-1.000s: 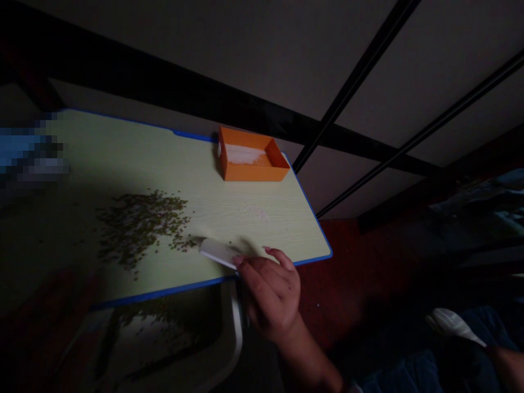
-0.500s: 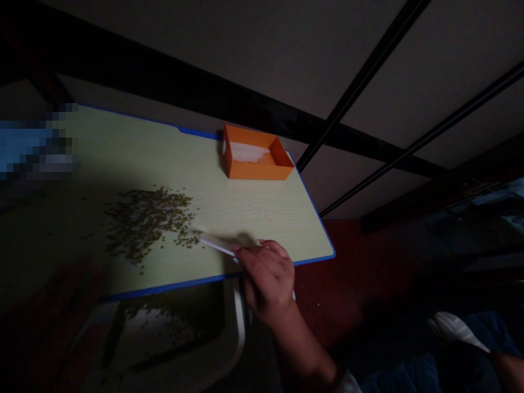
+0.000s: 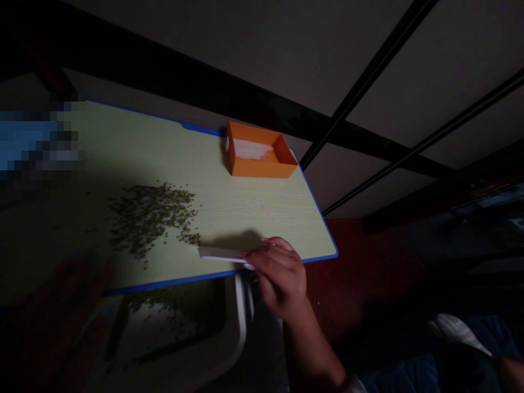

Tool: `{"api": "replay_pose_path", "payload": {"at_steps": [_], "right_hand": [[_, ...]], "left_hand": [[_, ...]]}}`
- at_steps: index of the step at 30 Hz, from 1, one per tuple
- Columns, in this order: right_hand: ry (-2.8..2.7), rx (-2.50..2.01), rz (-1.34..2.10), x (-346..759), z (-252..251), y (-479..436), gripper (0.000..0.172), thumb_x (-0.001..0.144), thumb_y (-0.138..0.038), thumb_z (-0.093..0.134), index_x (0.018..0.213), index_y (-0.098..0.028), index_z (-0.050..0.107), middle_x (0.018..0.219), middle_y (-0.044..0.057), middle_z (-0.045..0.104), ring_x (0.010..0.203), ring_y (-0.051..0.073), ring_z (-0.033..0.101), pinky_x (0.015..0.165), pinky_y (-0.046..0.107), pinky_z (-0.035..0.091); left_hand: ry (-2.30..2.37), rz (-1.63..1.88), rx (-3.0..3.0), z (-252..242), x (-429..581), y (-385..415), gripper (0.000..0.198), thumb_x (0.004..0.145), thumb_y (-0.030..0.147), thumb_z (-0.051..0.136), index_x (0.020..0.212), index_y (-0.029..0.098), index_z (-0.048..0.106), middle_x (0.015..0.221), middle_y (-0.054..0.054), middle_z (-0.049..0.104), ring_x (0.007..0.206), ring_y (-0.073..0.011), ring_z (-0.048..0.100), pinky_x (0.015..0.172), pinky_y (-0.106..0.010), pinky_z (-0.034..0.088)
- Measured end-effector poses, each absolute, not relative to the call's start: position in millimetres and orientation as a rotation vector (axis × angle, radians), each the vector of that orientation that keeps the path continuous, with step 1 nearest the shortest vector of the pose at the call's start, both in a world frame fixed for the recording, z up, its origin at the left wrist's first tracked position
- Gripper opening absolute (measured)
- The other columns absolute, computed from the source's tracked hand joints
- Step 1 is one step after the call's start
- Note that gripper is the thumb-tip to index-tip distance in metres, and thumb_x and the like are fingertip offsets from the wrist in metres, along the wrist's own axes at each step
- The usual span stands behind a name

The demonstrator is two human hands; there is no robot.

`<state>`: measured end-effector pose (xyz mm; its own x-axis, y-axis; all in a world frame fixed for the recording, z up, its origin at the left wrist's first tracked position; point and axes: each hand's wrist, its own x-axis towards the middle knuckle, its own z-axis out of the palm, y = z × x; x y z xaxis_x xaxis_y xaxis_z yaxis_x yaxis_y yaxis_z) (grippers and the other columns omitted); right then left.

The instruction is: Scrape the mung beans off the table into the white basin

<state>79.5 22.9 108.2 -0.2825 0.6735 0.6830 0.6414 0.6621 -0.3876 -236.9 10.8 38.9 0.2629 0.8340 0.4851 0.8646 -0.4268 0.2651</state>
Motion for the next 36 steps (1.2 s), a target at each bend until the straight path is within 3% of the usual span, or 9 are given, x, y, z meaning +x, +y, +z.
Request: {"api": "replay_pose_path", "payload": {"at_steps": [7,13,19,23,30,36], "right_hand": [[-1.997,-1.025,0.072,81,111,22,0.041,0.085,-0.004,0.054,0.115,-0.030,0.065,0.097,0.000,0.079,0.083,0.017,0.074,0.091,0.044,0.054],[-2.015,-0.988,0.085,81,109,21,0.040,0.086,-0.004,0.055,0.115,-0.028,0.066,0.098,0.001,0.079,0.083,0.017,0.074,0.091,0.044,0.055],[-1.422,-1.340,-0.089,80,102,15,0.035,0.084,-0.013,0.067,0.112,-0.033,0.072,0.104,0.000,0.079,0.089,0.018,0.075,0.080,0.035,0.061],[-1.167,-1.491,0.104,90,109,23,0.020,0.082,-0.028,0.071,0.102,-0.028,0.077,0.104,0.004,0.079,0.092,0.021,0.075,0.083,0.038,0.060],[-1.091,-1.579,0.401,89,110,34,0.017,0.077,-0.035,0.075,0.088,-0.024,0.079,0.095,0.006,0.080,0.089,0.023,0.075,0.082,0.039,0.059],[-1.146,-1.479,0.508,75,99,35,0.015,0.081,-0.032,0.071,0.093,-0.025,0.078,0.098,0.005,0.080,0.090,0.022,0.074,0.083,0.041,0.059]], "left_hand": [[-1.681,-0.899,-2.451,39,-239,10,0.066,0.085,0.035,0.038,0.148,0.031,0.017,0.161,0.001,0.017,0.146,-0.0329,0.028,0.118,-0.065,0.032],[-1.673,-0.955,-2.460,41,-236,11,0.065,0.085,0.033,0.041,0.147,0.033,0.019,0.161,0.002,0.021,0.146,-0.0309,0.028,0.120,-0.062,0.031],[-1.727,-0.999,-2.456,42,-233,9,0.065,0.085,0.038,0.042,0.146,0.034,0.021,0.160,0.003,0.021,0.147,-0.0300,0.026,0.123,-0.060,0.027],[-1.748,-1.112,-2.435,42,-233,9,0.062,0.085,0.043,0.043,0.144,0.040,0.025,0.157,0.006,0.029,0.144,-0.0300,0.033,0.120,-0.061,0.031],[-1.647,-0.984,-2.440,41,-235,11,0.063,0.086,0.036,0.039,0.147,0.031,0.021,0.161,0.003,0.020,0.148,-0.0258,0.025,0.125,-0.052,0.023],[-1.685,-0.919,-2.457,43,-235,8,0.065,0.085,0.032,0.037,0.148,0.030,0.018,0.161,-0.001,0.020,0.147,-0.0310,0.027,0.120,-0.062,0.030]]}}
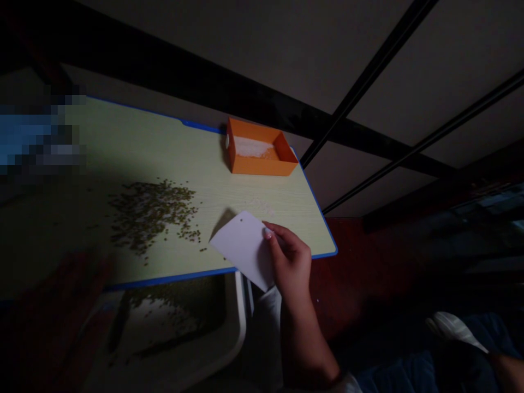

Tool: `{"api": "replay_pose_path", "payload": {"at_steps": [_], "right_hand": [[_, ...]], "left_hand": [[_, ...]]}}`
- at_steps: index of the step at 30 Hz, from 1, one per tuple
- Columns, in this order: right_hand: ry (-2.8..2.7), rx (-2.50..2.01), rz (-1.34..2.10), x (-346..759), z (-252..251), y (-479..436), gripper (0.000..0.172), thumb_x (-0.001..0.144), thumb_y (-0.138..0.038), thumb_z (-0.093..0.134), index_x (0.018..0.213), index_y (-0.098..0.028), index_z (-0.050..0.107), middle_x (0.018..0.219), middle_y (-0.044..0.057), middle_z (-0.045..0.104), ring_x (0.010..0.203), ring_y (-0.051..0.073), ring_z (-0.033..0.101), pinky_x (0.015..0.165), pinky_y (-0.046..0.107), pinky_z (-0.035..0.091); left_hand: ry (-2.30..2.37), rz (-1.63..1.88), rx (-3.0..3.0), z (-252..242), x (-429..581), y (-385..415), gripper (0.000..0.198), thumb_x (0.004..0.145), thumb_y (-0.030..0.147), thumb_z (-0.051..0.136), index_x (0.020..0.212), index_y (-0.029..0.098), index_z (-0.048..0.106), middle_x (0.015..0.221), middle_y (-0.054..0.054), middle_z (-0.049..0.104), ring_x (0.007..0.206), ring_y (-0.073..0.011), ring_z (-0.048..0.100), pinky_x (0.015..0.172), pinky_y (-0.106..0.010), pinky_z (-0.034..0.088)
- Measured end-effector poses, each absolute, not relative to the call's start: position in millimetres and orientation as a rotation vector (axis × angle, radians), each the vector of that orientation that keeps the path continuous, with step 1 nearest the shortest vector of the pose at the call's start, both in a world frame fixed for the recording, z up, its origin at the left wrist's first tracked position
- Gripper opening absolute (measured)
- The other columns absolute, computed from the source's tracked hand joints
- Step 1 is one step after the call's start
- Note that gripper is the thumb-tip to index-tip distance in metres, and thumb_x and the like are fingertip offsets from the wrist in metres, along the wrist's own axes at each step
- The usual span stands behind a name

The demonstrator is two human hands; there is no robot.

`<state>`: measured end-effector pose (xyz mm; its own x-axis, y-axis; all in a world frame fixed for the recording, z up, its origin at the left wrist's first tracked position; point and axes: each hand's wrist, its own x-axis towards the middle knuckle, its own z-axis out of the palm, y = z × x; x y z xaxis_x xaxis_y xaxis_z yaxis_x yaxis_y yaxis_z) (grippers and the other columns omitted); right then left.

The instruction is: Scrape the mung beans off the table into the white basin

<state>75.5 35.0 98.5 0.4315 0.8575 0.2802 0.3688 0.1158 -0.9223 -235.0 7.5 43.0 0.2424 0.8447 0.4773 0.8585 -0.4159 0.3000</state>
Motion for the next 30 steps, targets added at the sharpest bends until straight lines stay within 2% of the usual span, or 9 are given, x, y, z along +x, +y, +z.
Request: {"api": "replay_pose_path", "payload": {"at_steps": [5,15,24,30], "right_hand": [[-1.173,-1.424,0.584,73,94,37,0.014,0.083,-0.030,0.071,0.094,-0.027,0.078,0.100,0.004,0.079,0.090,0.021,0.074,0.084,0.040,0.058],[-1.213,-1.394,0.613,64,102,43,0.011,0.082,-0.028,0.071,0.091,-0.028,0.078,0.097,0.003,0.080,0.087,0.019,0.074,0.079,0.036,0.059],[-1.253,-1.371,0.642,61,104,39,0.012,0.083,-0.027,0.070,0.092,-0.029,0.078,0.097,0.002,0.080,0.087,0.019,0.075,0.078,0.037,0.060],[-1.266,-1.380,0.643,60,105,35,0.012,0.082,-0.025,0.070,0.090,-0.029,0.079,0.094,0.002,0.080,0.083,0.019,0.075,0.076,0.037,0.061]], "left_hand": [[-1.704,-0.898,-2.450,41,-236,7,0.066,0.085,0.033,0.037,0.148,0.032,0.016,0.162,0.001,0.017,0.147,-0.0324,0.026,0.118,-0.066,0.032],[-1.664,-0.833,-2.445,42,-236,10,0.066,0.086,0.030,0.040,0.148,0.026,0.016,0.162,-0.001,0.014,0.148,-0.0313,0.024,0.118,-0.061,0.033],[-1.658,-0.859,-2.455,46,-234,8,0.066,0.086,0.028,0.039,0.148,0.026,0.016,0.162,-0.002,0.017,0.148,-0.0308,0.024,0.120,-0.062,0.031],[-1.651,-0.864,-2.445,46,-234,7,0.064,0.087,0.029,0.038,0.148,0.027,0.017,0.162,0.000,0.017,0.149,-0.0274,0.023,0.124,-0.056,0.027]]}}
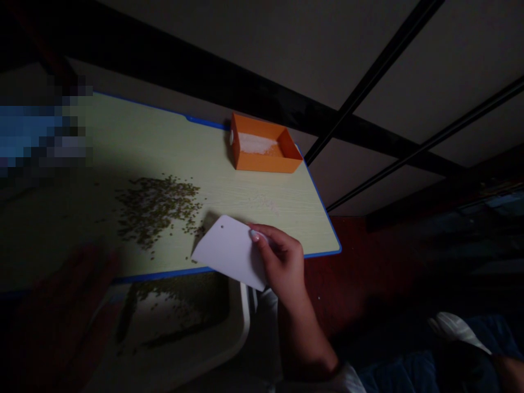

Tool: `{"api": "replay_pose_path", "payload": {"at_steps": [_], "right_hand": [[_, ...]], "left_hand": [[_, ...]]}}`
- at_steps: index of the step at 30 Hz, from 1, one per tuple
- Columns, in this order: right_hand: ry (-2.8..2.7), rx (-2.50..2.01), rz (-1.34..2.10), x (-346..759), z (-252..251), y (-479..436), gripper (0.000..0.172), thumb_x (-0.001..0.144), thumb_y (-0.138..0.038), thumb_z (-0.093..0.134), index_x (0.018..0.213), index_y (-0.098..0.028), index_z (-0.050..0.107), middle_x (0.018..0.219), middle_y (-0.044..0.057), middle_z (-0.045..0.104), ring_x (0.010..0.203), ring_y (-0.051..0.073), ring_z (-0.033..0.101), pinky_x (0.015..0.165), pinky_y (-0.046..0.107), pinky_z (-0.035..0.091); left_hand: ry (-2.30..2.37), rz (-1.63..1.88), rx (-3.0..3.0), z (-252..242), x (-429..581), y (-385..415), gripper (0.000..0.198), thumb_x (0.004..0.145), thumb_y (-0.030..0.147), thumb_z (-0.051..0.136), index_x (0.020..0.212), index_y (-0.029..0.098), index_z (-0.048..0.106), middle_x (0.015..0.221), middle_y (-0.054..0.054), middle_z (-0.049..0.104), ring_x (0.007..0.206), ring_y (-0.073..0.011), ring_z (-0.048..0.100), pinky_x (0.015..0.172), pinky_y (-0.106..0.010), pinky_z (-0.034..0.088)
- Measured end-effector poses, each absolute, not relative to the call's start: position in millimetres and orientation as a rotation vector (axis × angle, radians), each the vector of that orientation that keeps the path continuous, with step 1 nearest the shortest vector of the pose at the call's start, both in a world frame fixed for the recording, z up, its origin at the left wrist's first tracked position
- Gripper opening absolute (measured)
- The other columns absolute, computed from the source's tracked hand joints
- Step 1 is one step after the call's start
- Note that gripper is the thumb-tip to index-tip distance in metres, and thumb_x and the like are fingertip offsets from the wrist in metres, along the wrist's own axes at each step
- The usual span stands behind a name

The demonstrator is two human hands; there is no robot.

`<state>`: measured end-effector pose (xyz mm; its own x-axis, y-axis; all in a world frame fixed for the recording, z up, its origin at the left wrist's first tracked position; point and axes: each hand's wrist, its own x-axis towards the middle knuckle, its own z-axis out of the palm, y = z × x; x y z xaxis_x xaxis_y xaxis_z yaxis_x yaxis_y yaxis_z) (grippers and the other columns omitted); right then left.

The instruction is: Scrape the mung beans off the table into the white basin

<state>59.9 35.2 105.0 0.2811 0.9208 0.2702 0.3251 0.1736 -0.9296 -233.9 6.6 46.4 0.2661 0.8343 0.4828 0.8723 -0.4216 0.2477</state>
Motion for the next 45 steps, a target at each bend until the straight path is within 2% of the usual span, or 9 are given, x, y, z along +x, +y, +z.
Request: {"api": "replay_pose_path", "payload": {"at_steps": [10,15,22,26,33,38,45], "right_hand": [[-1.275,-1.371,0.643,59,103,33,0.013,0.083,-0.025,0.070,0.092,-0.031,0.078,0.095,0.001,0.080,0.085,0.019,0.075,0.079,0.036,0.060],[-1.297,-1.366,0.652,61,103,29,0.013,0.084,-0.027,0.070,0.094,-0.030,0.078,0.095,0.002,0.080,0.084,0.020,0.075,0.078,0.038,0.060],[-1.295,-1.353,0.632,56,107,41,0.012,0.083,-0.028,0.070,0.093,-0.028,0.078,0.098,0.003,0.080,0.088,0.020,0.075,0.080,0.038,0.060],[-1.364,-1.338,0.683,45,112,54,0.013,0.083,-0.026,0.070,0.091,-0.028,0.079,0.094,0.002,0.080,0.085,0.019,0.074,0.077,0.035,0.059],[-1.468,-1.251,0.796,33,119,55,0.017,0.083,-0.022,0.069,0.091,-0.033,0.079,0.092,-0.002,0.080,0.082,0.016,0.074,0.071,0.030,0.060],[-1.456,-1.206,0.740,26,119,58,0.018,0.084,-0.022,0.070,0.093,-0.035,0.078,0.094,-0.003,0.080,0.085,0.016,0.075,0.077,0.031,0.060],[-1.500,-1.213,0.756,17,121,65,0.016,0.085,-0.022,0.069,0.093,-0.033,0.078,0.095,-0.004,0.080,0.087,0.014,0.074,0.082,0.030,0.058]], "left_hand": [[-1.622,-0.838,-2.460,50,-233,9,0.064,0.087,0.028,0.039,0.148,0.023,0.018,0.162,0.000,0.014,0.149,-0.0276,0.021,0.124,-0.055,0.027],[-1.615,-0.856,-2.428,49,-232,8,0.063,0.088,0.028,0.035,0.148,0.025,0.015,0.162,0.000,0.014,0.149,-0.0267,0.022,0.124,-0.056,0.029],[-1.629,-0.781,-2.423,51,-230,8,0.063,0.088,0.029,0.036,0.148,0.022,0.017,0.155,-0.016,0.031,0.144,-0.0367,0.033,0.106,-0.067,0.045],[-1.576,-0.765,-2.419,53,-231,7,0.063,0.089,0.027,0.035,0.148,0.020,0.016,0.153,-0.019,0.034,0.144,-0.0364,0.032,0.103,-0.066,0.047],[-1.625,-0.660,-2.374,52,-228,3,0.062,0.088,0.026,0.040,0.146,0.015,0.020,0.152,-0.021,0.034,0.145,-0.0341,0.030,0.109,-0.057,0.043],[-1.654,-0.599,-2.341,57,-224,2,0.060,0.089,0.026,0.040,0.145,0.013,0.022,0.152,-0.019,0.033,0.146,-0.0308,0.028,0.113,-0.050,0.038],[-1.663,-0.587,-2.350,61,-223,-2,0.058,0.089,0.026,0.039,0.144,0.011,0.024,0.153,-0.018,0.031,0.147,-0.0285,0.023,0.116,-0.046,0.032]]}}
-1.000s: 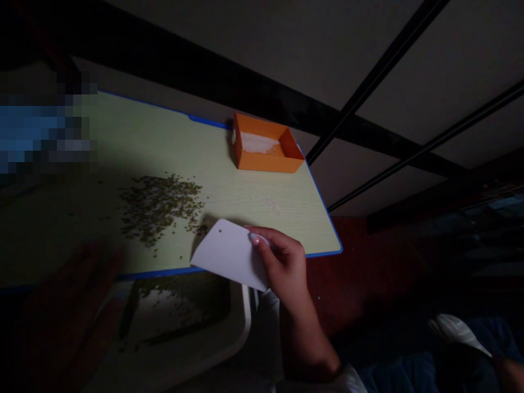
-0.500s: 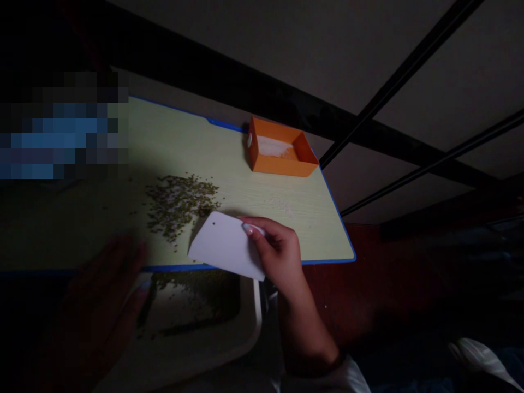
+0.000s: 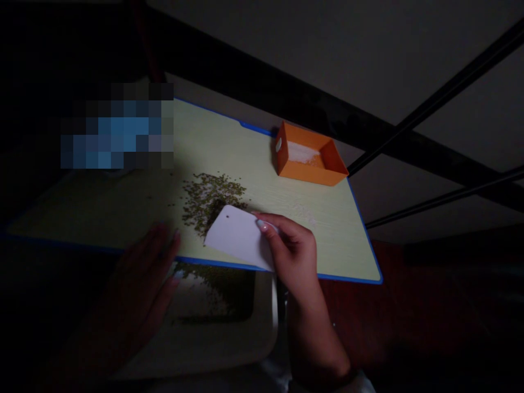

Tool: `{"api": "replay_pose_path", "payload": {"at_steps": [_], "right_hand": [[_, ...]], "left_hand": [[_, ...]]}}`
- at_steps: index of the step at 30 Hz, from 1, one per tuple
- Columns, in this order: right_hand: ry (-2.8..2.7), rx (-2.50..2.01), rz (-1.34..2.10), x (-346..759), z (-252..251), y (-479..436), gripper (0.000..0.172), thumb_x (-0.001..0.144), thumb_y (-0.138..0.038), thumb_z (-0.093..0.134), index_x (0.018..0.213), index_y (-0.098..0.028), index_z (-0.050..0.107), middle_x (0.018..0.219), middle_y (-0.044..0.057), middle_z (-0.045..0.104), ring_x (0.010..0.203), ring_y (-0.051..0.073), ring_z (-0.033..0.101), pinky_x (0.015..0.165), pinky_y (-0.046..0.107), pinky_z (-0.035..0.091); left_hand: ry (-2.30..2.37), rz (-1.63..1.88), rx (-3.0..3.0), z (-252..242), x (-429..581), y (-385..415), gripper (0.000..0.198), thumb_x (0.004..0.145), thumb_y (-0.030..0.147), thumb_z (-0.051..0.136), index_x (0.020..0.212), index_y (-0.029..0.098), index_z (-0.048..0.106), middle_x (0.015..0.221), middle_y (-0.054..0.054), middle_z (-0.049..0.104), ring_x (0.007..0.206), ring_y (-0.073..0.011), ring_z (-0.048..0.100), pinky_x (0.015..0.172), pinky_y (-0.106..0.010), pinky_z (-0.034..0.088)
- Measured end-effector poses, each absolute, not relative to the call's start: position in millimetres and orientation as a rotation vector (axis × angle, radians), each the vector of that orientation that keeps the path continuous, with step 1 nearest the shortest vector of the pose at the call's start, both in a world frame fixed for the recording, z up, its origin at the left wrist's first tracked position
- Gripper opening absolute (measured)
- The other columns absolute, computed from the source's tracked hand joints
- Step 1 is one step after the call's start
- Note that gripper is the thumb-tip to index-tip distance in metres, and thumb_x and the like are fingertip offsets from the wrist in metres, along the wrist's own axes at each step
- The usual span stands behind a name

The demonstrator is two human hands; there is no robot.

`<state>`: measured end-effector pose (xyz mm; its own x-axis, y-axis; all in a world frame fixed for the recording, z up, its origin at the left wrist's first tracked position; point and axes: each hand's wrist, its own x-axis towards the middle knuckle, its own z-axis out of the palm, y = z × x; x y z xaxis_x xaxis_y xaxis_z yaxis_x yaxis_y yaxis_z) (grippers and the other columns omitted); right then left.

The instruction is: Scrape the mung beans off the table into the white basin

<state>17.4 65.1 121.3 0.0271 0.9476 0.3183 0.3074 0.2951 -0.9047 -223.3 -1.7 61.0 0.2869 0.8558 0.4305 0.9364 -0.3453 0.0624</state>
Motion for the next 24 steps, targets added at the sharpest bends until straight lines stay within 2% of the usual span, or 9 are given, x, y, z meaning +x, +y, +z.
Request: {"api": "replay_pose_path", "payload": {"at_steps": [14,24], "right_hand": [[-1.649,-1.113,0.854,27,126,63,0.024,0.087,-0.016,0.068,0.096,-0.037,0.077,0.098,-0.008,0.080,0.089,0.010,0.074,0.079,0.022,0.057],[-1.635,-1.119,0.717,20,126,57,0.024,0.088,-0.015,0.066,0.099,-0.035,0.076,0.099,-0.007,0.079,0.092,0.010,0.073,0.083,0.024,0.057]], "left_hand": [[-1.639,-0.614,-2.331,64,-222,0,0.058,0.088,0.024,0.043,0.142,0.010,0.029,0.147,-0.021,0.040,0.140,-0.0345,0.037,0.105,-0.055,0.049],[-1.628,-0.614,-2.329,61,-224,2,0.062,0.087,0.023,0.045,0.144,0.012,0.024,0.147,-0.022,0.041,0.140,-0.0357,0.039,0.104,-0.057,0.051]]}}
